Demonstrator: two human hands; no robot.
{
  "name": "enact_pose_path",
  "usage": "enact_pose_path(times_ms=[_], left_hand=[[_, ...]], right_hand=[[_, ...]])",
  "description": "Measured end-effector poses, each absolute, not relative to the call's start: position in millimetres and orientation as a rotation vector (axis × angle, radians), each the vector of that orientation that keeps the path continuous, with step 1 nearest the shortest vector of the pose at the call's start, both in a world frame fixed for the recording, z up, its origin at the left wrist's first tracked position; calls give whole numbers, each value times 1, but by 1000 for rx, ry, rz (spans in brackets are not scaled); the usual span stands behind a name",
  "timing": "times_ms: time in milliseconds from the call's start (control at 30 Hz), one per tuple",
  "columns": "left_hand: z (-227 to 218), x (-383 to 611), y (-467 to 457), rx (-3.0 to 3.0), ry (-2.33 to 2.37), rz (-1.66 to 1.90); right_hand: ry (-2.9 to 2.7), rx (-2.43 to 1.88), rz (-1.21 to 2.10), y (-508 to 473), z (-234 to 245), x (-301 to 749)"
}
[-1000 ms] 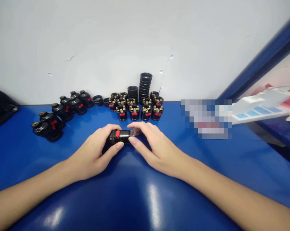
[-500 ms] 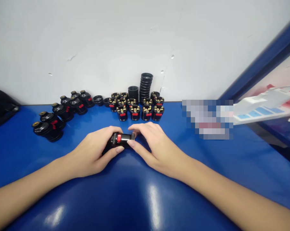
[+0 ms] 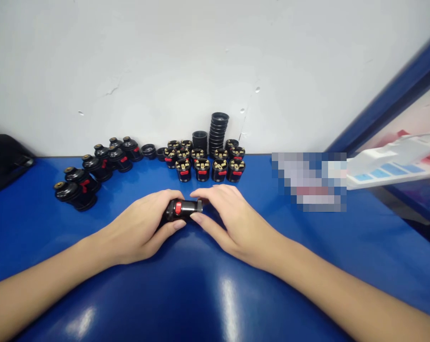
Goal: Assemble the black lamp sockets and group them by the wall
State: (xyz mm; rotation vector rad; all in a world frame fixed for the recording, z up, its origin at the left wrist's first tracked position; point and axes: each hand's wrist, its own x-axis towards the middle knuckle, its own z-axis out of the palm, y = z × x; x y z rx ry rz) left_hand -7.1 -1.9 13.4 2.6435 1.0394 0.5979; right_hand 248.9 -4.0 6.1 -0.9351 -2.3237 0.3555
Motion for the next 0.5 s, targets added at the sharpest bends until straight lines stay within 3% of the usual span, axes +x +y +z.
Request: enact_pose_path(times_ms=[500], left_hand=[[14,-7,-1,2721,1064,664]], right_hand=[[-2293,-881,302,-2,4,249]])
